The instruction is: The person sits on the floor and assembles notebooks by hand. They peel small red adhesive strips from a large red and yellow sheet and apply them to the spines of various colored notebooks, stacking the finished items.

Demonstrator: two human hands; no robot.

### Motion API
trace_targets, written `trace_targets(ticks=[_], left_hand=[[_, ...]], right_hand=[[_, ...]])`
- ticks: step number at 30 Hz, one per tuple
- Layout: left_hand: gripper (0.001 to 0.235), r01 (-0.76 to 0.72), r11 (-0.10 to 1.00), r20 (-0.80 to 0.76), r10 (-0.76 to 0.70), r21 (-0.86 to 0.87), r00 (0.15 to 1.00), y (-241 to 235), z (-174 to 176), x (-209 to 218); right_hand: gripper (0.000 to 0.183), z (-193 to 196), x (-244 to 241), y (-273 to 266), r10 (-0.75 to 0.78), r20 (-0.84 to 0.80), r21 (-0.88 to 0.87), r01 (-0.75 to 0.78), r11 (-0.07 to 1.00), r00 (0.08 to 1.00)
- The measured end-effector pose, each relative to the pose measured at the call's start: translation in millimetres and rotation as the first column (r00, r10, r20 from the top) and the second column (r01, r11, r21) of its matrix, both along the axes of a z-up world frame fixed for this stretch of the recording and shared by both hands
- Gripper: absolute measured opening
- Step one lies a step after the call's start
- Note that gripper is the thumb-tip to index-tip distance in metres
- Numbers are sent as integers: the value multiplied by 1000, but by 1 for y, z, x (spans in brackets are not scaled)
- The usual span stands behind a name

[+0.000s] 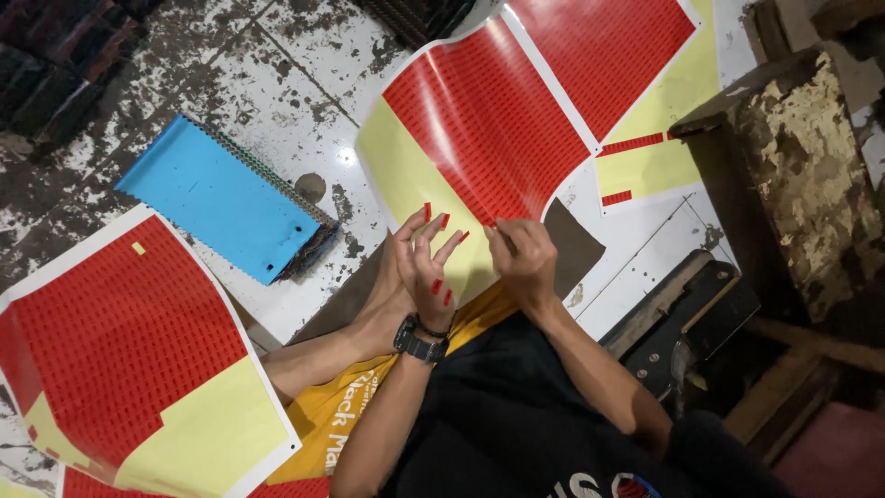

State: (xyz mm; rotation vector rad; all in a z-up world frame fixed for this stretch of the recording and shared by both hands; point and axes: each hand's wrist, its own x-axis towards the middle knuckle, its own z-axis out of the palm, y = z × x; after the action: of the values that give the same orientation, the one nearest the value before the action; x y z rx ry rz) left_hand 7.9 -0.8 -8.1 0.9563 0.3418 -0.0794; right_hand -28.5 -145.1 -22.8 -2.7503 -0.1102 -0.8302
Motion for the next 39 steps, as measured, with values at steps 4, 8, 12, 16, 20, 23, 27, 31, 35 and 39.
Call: trace_targets(ticks=[4, 8, 12, 16, 20, 23, 27, 31, 35, 39], left_hand=[[35, -12, 1000, 1, 12, 16, 1000, 0, 0, 2], [35, -19, 1000, -4, 19, -7, 1000, 2, -3, 9], [34, -38, 999, -13, 37, -32, 999, 3, -2, 19], [35, -37, 997, -14, 37, -66, 999, 2, -5, 22], [32, -75, 987, -27, 72, -142, 997, 3, -7, 24], [30, -94, 982, -39, 89, -166, 995, 8, 9, 28], [31, -135, 978, -26, 133, -161, 991, 22, 8, 36], [34, -281, 946, 23, 288, -159, 957, 63, 48, 61], [37, -378, 925, 119, 379, -26, 918, 126, 65, 81], [38, -343, 919, 160, 316, 193, 935, 197, 72, 89]], right_hand=[[8, 9, 0, 14, -123, 11, 190, 118, 975, 992], [9, 33, -3, 26, 10, -58, 466, 18, 884, 998], [16, 63, -9, 56, 336, -99, 945, -17, 327, 937], [16, 56, -10, 67, 436, -78, 972, -28, 232, 897], [24, 50, -11, 71, 418, -94, 984, 21, 177, 904], [41, 49, -7, 76, 412, -144, 990, 129, 65, 900], [55, 46, 9, 80, 528, -221, 935, 332, -123, 820], [38, 57, 56, 106, 667, -180, 890, 409, -203, 723], [29, 17, 123, 125, 719, -227, 969, 229, 97, 657], [21, 31, 194, 166, 804, -85, 939, -224, 263, 588]])
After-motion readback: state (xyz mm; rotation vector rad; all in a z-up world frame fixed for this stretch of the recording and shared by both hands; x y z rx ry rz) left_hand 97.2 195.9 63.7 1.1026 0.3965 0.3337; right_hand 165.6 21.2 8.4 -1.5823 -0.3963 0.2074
